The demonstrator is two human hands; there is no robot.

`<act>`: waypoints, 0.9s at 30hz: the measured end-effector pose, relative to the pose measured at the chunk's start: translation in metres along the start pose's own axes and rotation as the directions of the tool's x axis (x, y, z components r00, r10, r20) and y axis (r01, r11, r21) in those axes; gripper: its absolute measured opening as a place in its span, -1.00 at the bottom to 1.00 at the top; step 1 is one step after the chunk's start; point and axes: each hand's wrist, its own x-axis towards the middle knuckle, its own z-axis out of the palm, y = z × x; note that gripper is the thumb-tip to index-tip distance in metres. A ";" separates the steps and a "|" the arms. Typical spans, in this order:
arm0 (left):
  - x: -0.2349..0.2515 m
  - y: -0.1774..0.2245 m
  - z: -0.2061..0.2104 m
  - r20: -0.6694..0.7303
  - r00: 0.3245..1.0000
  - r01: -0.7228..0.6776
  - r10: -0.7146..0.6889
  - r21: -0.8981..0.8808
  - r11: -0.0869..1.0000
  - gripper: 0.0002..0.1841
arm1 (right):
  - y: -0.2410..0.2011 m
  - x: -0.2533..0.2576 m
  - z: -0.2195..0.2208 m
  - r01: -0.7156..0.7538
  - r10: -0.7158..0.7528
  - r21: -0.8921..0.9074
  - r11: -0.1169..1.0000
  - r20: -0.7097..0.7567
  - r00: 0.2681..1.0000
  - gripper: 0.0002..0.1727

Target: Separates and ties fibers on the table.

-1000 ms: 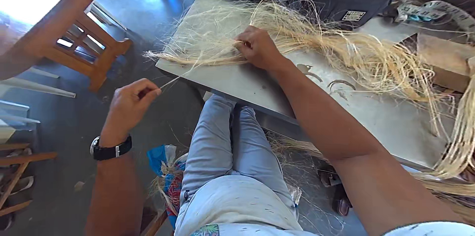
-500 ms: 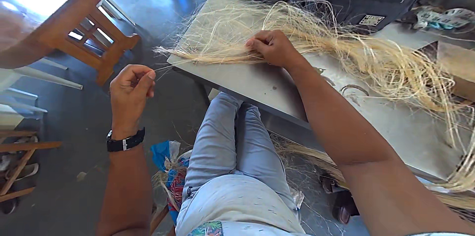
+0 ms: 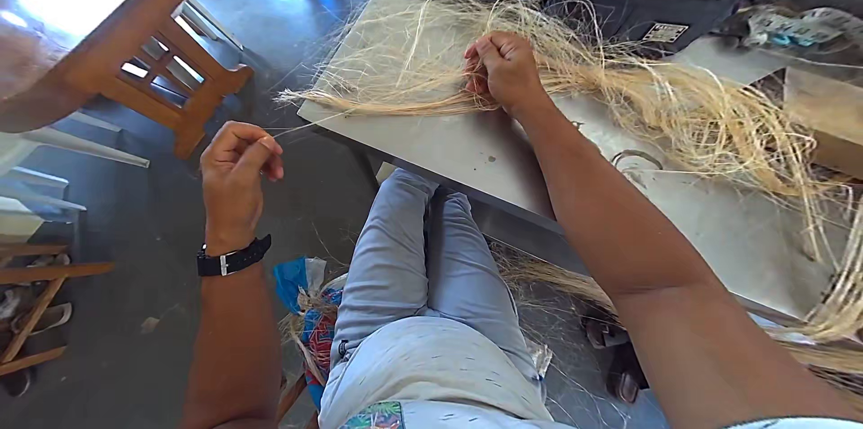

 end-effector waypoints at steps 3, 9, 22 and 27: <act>0.001 -0.001 -0.002 -0.110 0.993 0.032 -0.048 -0.143 0.989 -0.85 | -0.001 0.000 0.000 -0.010 0.010 -0.026 1.000 0.011 1.000 -0.62; 0.005 0.002 -0.006 -0.270 0.955 0.042 -0.122 -0.287 0.957 -0.77 | 0.002 0.002 -0.009 0.128 -0.111 -0.221 0.967 0.090 0.990 -0.72; 0.027 0.010 -0.014 -0.410 0.899 0.019 -0.153 -0.313 0.949 -0.80 | 0.008 0.006 -0.032 0.045 -0.039 -0.020 0.999 0.251 0.967 -0.92; 0.041 0.008 -0.011 -0.508 0.844 -0.022 -0.172 -0.353 0.935 -0.84 | 0.011 0.008 -0.033 0.016 -0.012 -0.016 1.000 0.238 0.971 -0.92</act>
